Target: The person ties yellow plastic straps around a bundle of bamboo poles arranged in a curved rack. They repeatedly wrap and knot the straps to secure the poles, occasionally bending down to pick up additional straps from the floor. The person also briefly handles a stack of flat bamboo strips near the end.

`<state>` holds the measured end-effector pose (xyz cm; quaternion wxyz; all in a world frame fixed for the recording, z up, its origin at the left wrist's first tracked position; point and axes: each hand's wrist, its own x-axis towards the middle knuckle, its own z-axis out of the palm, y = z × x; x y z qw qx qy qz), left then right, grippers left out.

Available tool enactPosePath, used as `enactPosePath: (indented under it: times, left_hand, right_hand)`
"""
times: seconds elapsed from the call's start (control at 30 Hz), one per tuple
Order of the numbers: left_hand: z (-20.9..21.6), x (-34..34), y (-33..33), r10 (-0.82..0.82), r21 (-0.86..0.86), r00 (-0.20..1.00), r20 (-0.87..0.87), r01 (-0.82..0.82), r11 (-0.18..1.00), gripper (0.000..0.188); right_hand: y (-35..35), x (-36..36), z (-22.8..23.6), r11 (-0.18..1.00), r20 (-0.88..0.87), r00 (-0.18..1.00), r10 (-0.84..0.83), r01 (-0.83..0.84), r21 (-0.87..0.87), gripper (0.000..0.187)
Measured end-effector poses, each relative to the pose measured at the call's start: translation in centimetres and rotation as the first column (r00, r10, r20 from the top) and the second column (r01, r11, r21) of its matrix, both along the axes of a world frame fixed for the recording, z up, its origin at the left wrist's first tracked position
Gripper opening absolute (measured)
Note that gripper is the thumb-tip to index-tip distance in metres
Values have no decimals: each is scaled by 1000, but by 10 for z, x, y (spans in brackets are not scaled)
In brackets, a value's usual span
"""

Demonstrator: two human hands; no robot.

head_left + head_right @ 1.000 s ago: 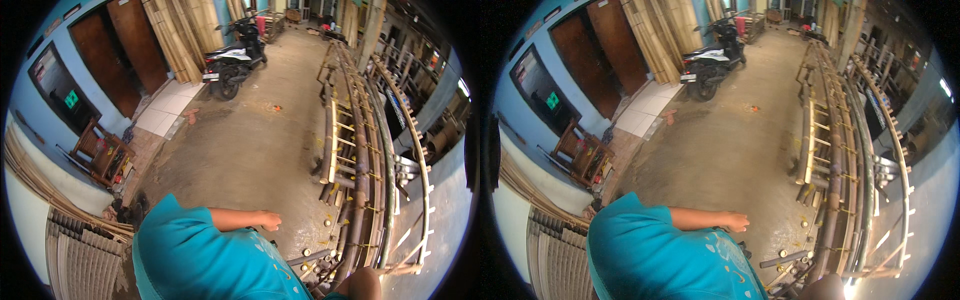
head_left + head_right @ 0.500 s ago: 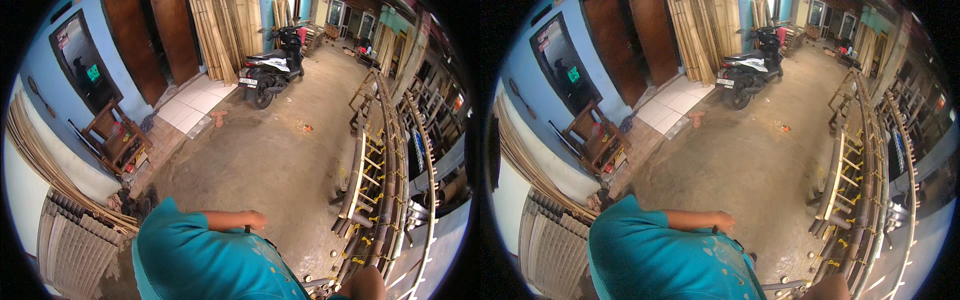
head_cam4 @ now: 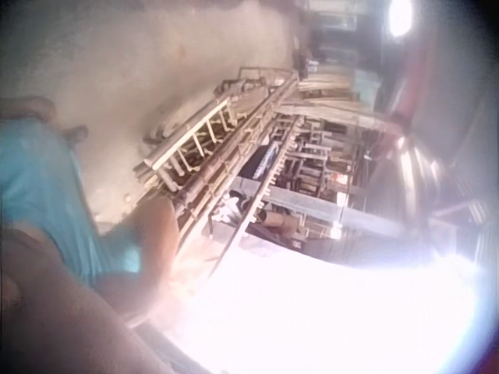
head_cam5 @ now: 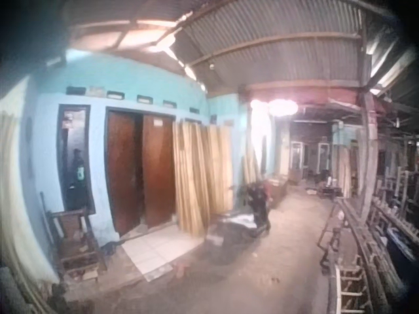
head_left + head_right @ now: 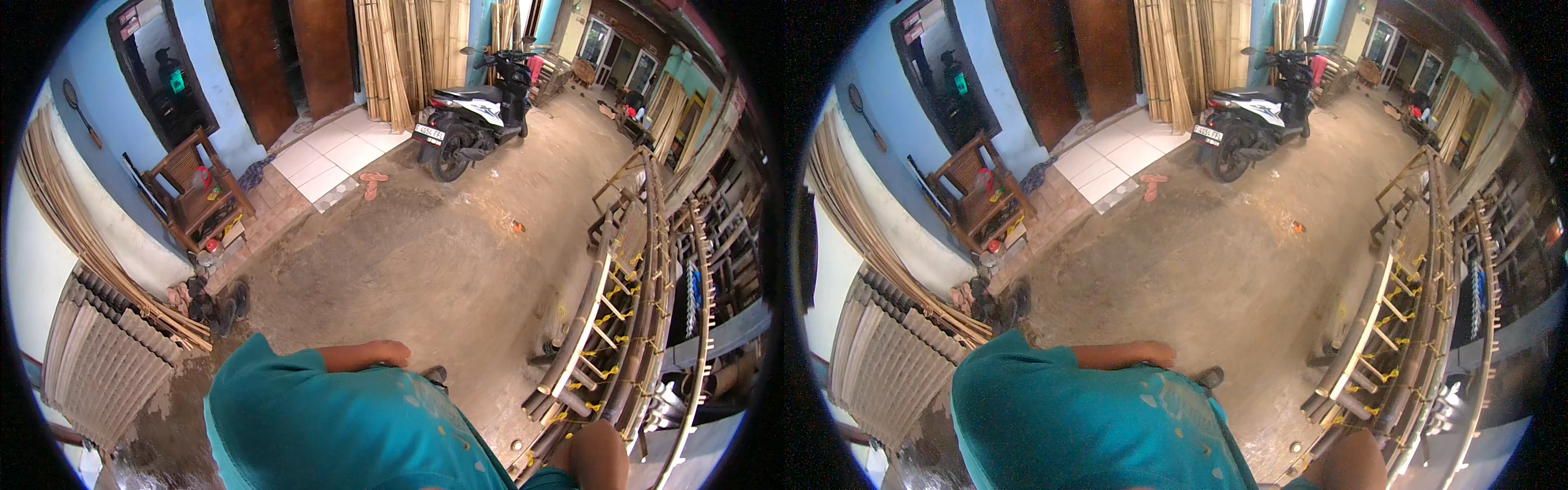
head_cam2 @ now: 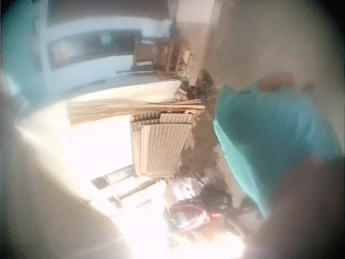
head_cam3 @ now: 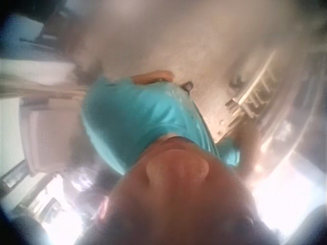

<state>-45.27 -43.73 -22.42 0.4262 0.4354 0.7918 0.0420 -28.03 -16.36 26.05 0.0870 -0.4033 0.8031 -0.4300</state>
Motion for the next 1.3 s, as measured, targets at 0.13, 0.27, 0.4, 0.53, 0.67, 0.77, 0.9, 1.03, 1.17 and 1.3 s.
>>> enactPosePath:
  times: [0.13,0.27,0.4,0.53,0.67,0.77,0.9,1.03,1.17,1.3]
  left_hand:
    - [-68,-49,11,-3,134,993,-116,19,991,39]
    - [-48,-101,47,173,118,978,-118,-159,980,36]
    - [-28,-118,76,439,172,897,-53,-425,889,33]
    - [-21,-133,100,418,31,908,22,-419,908,37]
    - [-41,-139,106,344,-57,938,-38,-346,937,40]
    - [-63,-159,116,350,-102,937,-24,-350,931,44]
    - [-82,-198,141,159,-122,987,-35,-162,979,38]
    - [-117,-255,168,-267,-268,963,-32,249,931,32]
    - [-126,-316,221,-234,-47,963,-136,230,972,30]
    - [-116,-364,268,-356,17,922,-153,363,932,30]
  right_hand:
    - [43,-26,0,993,-33,993,115,-115,2,17]
    - [88,-46,0,988,-49,987,153,-153,0,16]
    - [125,-59,-3,984,-48,983,178,-178,-1,15]
    - [152,-69,-7,981,-51,980,193,-194,-15,14]
    - [171,-83,-10,982,-48,982,185,-186,-28,13]
    - [181,-100,-11,987,-44,987,156,-157,-29,13]
    - [196,-130,-12,995,-39,995,95,-95,-21,12]
    - [205,-167,-11,999,-33,999,40,-41,-4,11]
    - [217,-199,-3,996,-15,997,-78,79,43,10]
    - [226,-215,3,983,0,984,-176,176,52,9]
